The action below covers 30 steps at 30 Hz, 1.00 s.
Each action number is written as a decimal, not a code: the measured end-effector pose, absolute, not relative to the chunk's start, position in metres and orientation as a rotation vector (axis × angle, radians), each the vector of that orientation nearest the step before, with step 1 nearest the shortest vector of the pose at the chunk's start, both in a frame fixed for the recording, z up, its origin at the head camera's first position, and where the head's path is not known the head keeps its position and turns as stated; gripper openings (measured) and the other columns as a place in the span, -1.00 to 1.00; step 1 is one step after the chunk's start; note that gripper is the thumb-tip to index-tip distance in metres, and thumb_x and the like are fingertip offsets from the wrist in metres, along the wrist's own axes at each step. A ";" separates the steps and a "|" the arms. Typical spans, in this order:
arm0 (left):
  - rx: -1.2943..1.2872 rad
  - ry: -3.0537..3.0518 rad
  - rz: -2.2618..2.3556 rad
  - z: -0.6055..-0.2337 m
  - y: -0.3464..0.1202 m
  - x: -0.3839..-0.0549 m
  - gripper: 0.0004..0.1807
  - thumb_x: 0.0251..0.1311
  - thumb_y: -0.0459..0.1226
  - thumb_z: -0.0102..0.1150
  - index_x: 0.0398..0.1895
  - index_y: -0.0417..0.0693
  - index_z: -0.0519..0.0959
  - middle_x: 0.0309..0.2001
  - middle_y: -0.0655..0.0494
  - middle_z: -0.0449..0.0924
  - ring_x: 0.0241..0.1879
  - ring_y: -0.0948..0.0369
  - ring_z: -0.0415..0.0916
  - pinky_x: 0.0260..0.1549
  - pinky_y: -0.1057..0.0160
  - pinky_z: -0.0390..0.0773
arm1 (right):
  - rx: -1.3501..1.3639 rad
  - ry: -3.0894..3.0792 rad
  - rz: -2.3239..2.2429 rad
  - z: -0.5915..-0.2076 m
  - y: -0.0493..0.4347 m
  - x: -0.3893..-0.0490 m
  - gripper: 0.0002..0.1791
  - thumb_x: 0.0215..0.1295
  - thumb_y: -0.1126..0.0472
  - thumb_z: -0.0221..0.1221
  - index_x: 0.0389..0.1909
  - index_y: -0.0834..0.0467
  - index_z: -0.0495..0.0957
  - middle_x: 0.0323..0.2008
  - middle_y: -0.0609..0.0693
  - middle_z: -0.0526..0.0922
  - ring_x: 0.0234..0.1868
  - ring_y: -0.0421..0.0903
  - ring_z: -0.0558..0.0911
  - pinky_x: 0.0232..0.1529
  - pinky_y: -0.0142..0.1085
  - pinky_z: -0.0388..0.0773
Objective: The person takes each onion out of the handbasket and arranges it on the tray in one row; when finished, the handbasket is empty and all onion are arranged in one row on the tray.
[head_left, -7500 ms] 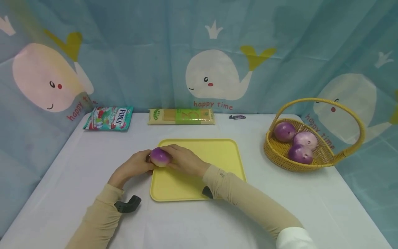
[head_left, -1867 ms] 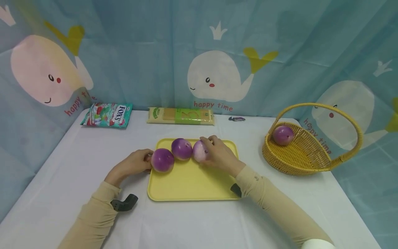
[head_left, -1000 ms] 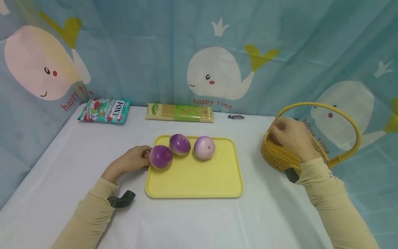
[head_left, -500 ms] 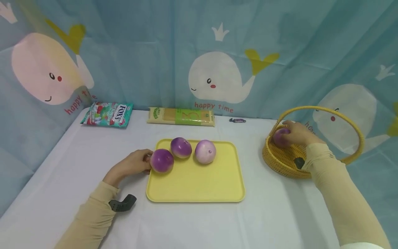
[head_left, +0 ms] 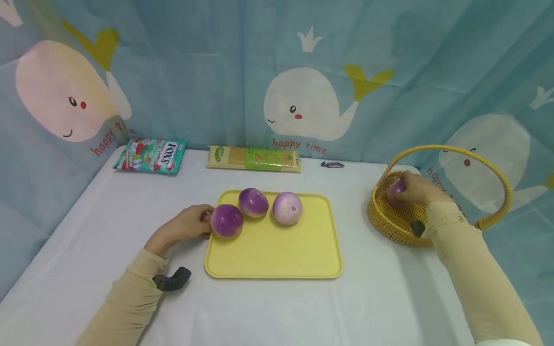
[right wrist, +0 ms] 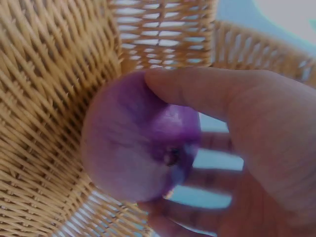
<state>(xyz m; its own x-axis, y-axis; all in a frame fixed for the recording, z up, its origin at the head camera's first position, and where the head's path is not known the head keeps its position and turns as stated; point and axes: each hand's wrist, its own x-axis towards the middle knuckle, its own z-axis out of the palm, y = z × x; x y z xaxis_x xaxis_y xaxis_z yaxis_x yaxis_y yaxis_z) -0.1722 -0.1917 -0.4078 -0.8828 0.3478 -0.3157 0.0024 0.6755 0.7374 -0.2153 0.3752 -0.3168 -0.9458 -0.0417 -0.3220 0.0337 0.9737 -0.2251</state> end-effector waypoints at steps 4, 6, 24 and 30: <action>0.275 2.460 1.070 -0.406 -0.191 -0.172 -0.43 0.15 -0.33 0.12 0.25 -0.36 0.37 -0.30 -0.04 0.52 -0.36 0.18 0.52 -0.30 0.27 0.56 | -0.009 2.938 -0.244 -0.314 0.369 -0.198 -0.12 0.24 -0.10 0.20 0.32 0.44 0.13 0.08 0.51 0.41 0.04 0.43 0.48 0.01 0.30 0.44; 0.280 2.468 1.061 -0.405 -0.191 -0.173 -0.43 0.15 -0.34 0.11 0.25 -0.37 0.36 -0.30 -0.05 0.52 -0.36 0.18 0.53 -0.30 0.27 0.55 | -0.008 3.019 -0.216 -0.312 0.362 -0.187 -0.11 0.23 -0.14 0.20 0.32 0.43 0.15 0.07 0.54 0.38 0.02 0.46 0.48 -0.03 0.31 0.45; 0.294 2.497 1.049 -0.404 -0.191 -0.169 -0.44 0.15 -0.32 0.14 0.23 -0.39 0.38 -0.32 -0.03 0.55 -0.37 0.18 0.49 -0.33 0.28 0.51 | -0.524 3.360 -0.308 -0.349 0.235 -0.149 -0.27 0.07 -0.10 0.38 0.18 0.22 0.41 -0.01 0.29 0.52 -0.07 0.22 0.56 -0.12 0.09 0.60; 0.335 2.544 0.997 -0.402 -0.187 -0.169 -0.47 0.14 -0.33 0.14 0.19 -0.41 0.42 -0.36 -0.01 0.51 -0.38 0.18 0.42 -0.36 0.27 0.45 | -0.616 3.283 -0.266 -0.373 0.210 -0.150 -0.26 0.06 -0.11 0.39 0.22 0.14 0.43 0.02 0.22 0.54 -0.05 0.16 0.59 -0.10 0.02 0.61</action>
